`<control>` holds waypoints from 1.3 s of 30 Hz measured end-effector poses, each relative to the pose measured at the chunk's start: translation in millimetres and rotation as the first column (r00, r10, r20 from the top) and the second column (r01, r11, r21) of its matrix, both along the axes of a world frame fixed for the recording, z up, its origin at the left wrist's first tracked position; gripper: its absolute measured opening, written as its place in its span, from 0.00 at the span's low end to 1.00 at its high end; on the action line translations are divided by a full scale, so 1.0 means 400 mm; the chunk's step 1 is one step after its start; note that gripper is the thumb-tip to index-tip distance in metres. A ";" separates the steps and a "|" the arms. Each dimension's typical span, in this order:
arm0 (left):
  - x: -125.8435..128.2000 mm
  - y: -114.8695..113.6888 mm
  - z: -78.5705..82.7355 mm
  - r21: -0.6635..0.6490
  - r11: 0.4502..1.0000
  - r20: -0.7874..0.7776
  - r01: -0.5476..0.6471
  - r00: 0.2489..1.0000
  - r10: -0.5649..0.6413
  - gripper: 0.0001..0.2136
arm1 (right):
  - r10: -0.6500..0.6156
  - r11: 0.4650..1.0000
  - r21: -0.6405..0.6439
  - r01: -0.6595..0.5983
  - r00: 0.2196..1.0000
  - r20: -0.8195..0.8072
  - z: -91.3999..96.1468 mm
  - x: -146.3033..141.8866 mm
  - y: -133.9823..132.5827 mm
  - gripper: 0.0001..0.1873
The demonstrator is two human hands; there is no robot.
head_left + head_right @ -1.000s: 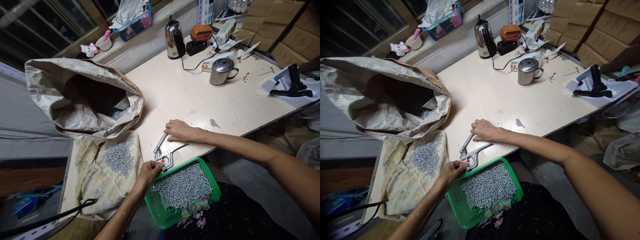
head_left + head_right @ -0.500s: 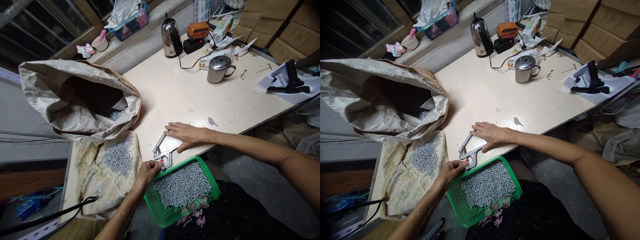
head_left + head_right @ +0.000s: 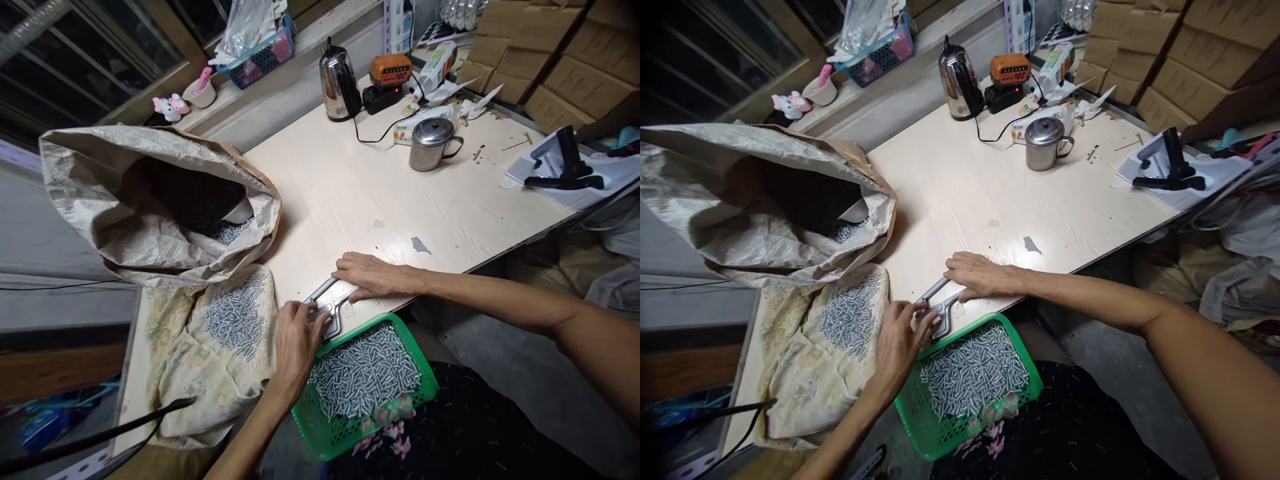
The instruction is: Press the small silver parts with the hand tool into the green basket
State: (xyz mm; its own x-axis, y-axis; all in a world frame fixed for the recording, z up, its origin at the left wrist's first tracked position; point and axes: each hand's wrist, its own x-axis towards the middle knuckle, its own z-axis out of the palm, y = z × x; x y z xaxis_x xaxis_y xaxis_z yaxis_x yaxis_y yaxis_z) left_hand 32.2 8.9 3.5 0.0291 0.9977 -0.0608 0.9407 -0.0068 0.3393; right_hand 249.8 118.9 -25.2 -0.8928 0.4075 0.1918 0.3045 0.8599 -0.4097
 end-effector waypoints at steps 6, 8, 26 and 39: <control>0.048 0.092 -0.032 -0.009 0.921 -0.077 0.389 0.918 -0.389 0.26 | -0.102 0.994 -0.029 0.105 0.992 0.080 0.012 0.002 -0.018 0.29; 0.049 0.113 -0.033 -0.072 0.914 -0.098 0.398 0.910 -0.404 0.27 | -0.144 0.989 -0.023 0.148 0.982 0.121 0.023 0.007 -0.021 0.28; 0.031 0.158 -0.013 0.017 0.967 -0.036 0.256 0.966 -0.255 0.21 | -0.166 0.985 0.060 0.162 0.984 0.060 -0.003 -0.010 0.023 0.25; -0.039 0.039 0.009 -0.316 0.898 -0.075 -0.305 0.952 0.297 0.16 | -0.185 0.983 0.021 0.185 0.983 0.018 -0.052 -0.007 -0.024 0.08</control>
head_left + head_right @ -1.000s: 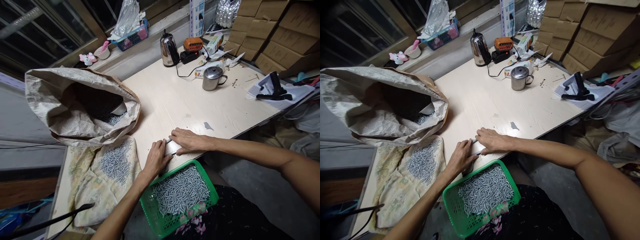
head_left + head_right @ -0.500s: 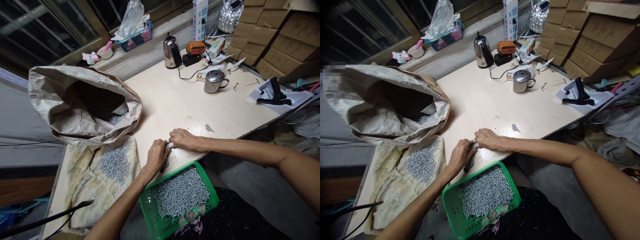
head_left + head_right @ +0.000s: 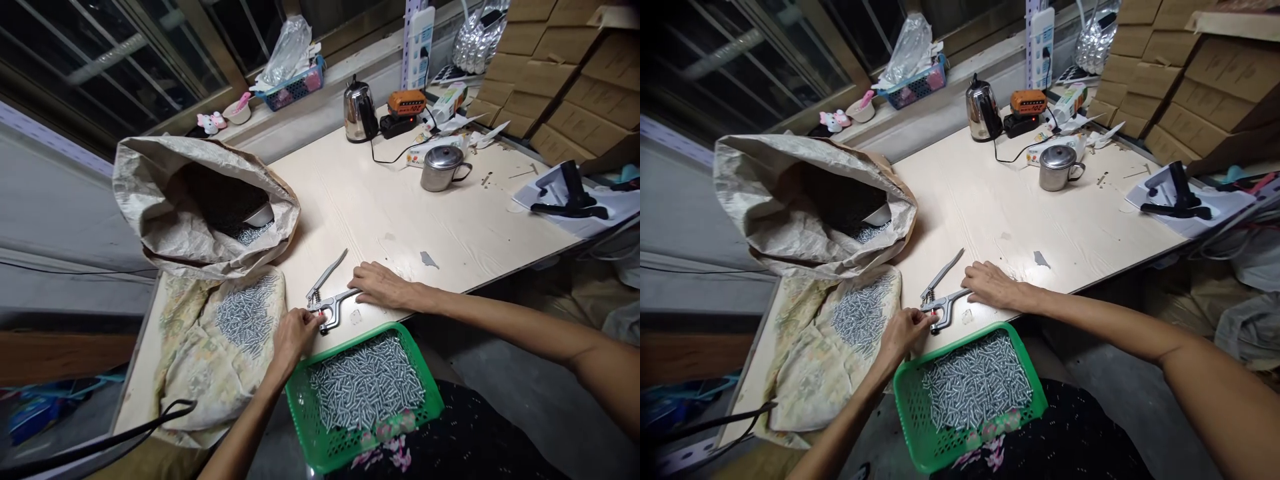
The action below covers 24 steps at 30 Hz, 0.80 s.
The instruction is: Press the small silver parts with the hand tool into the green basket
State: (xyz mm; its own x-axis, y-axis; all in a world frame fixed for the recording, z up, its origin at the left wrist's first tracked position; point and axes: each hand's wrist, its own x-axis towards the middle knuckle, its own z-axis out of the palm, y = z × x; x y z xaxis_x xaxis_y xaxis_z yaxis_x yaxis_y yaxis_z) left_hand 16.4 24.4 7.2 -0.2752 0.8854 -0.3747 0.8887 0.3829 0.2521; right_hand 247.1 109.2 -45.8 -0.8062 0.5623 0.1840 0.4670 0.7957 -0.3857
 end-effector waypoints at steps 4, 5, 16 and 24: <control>-0.017 0.020 0.008 -0.088 0.995 -0.017 0.047 0.999 -0.049 0.10 | -0.062 0.997 0.042 0.060 0.997 0.042 -0.016 -0.010 0.007 0.04; -0.021 0.016 0.015 -0.097 0.993 -0.026 0.064 0.997 -0.067 0.09 | -0.077 0.996 0.046 0.074 0.996 0.046 -0.016 -0.008 0.011 0.04; -0.062 -0.096 0.109 0.036 0.960 -0.191 0.277 0.945 -0.265 0.11 | -0.115 0.993 0.028 0.116 0.993 -0.020 -0.010 0.003 0.017 0.06; -0.247 0.044 0.019 -0.068 0.941 -0.539 0.331 0.782 -0.314 0.15 | -0.139 0.986 0.080 0.144 0.988 -0.062 -0.022 0.000 0.013 0.08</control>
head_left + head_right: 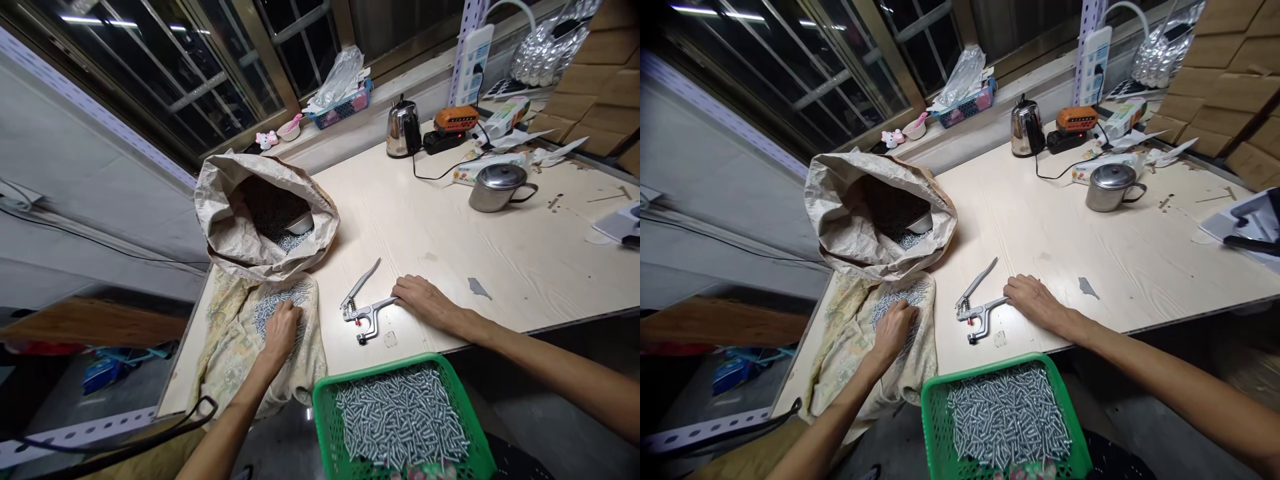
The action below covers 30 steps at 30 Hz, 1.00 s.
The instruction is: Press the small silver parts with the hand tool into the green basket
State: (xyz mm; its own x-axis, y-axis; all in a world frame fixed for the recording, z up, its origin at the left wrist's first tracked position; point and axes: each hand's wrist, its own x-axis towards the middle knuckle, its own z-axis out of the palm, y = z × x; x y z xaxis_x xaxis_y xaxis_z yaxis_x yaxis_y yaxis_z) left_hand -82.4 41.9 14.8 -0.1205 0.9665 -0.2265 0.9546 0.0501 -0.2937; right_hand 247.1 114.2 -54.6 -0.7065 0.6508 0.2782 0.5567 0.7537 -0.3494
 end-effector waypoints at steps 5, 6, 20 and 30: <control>-0.003 0.008 -0.002 0.042 0.999 0.042 0.017 0.999 -0.019 0.14 | 0.006 1.000 -0.017 -0.006 1.000 -0.006 -0.003 0.001 0.005 0.07; 0.002 0.008 0.005 0.089 0.996 0.093 -0.004 0.996 -0.004 0.13 | 0.011 1.000 -0.011 -0.011 1.000 -0.007 -0.004 0.002 0.006 0.07; 0.259 -0.097 -0.049 0.010 0.850 0.950 -0.527 0.269 0.155 0.16 | 0.007 0.885 0.465 0.000 1.000 -0.014 0.041 0.022 -0.060 0.16; 0.264 -0.102 -0.076 0.019 0.850 0.938 -0.527 0.304 0.168 0.14 | -0.029 0.868 0.495 0.043 0.999 -0.037 0.041 0.022 -0.063 0.16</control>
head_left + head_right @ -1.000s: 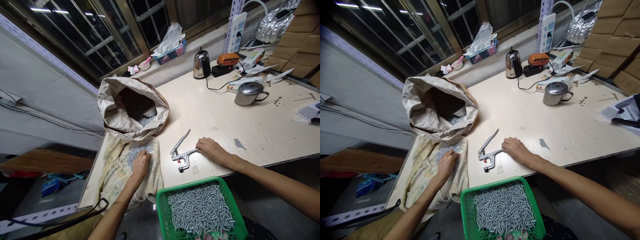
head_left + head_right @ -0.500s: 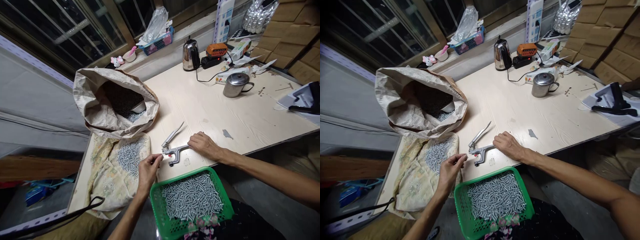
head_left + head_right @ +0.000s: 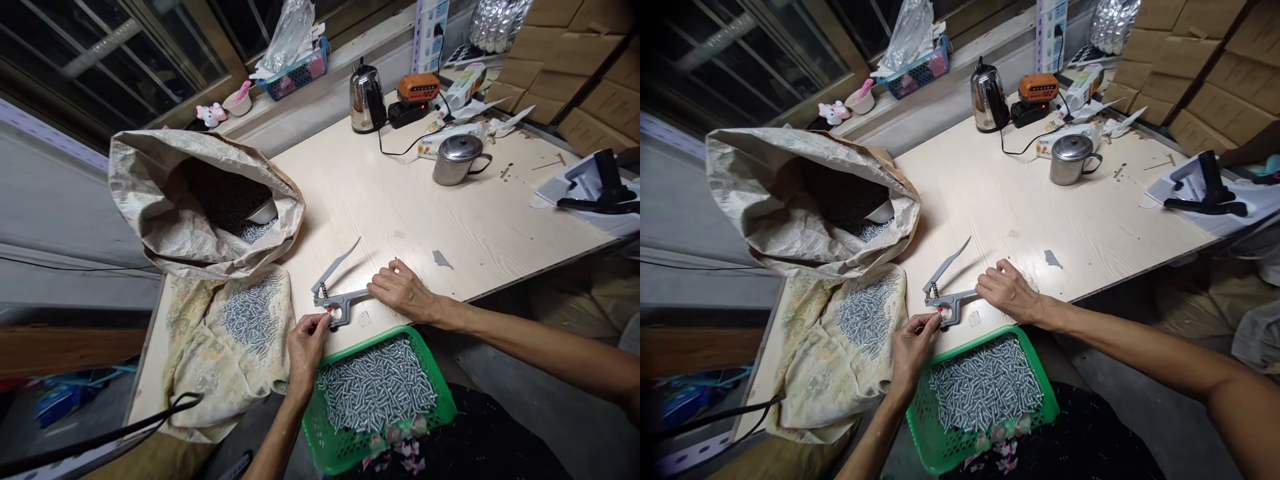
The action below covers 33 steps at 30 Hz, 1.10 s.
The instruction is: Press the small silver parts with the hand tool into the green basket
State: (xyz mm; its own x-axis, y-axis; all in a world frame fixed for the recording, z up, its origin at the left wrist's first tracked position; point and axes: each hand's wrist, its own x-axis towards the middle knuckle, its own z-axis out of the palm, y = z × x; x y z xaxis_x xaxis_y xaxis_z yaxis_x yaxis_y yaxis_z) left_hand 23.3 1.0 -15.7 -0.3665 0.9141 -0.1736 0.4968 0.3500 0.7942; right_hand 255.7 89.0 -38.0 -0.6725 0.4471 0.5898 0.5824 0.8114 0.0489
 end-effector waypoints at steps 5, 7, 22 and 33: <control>-0.004 0.007 -0.001 -0.027 0.999 -0.048 0.031 0.998 -0.033 0.15 | 0.010 0.999 -0.045 -0.010 1.000 -0.008 -0.014 0.004 0.002 0.15; -0.005 0.015 0.006 -0.060 0.996 -0.074 0.065 0.995 -0.070 0.15 | 0.016 0.996 -0.084 -0.016 1.000 0.007 -0.019 0.005 0.004 0.15; -0.026 0.041 0.018 -0.348 0.909 -0.019 0.230 0.967 -0.252 0.20 | 0.129 0.862 -0.503 -0.055 0.985 0.115 0.000 -0.001 0.049 0.09; 0.030 -0.004 0.033 -0.356 0.918 0.037 0.173 0.985 -0.171 0.21 | 0.151 0.963 -0.260 -0.072 0.942 0.299 -0.006 -0.138 0.178 0.13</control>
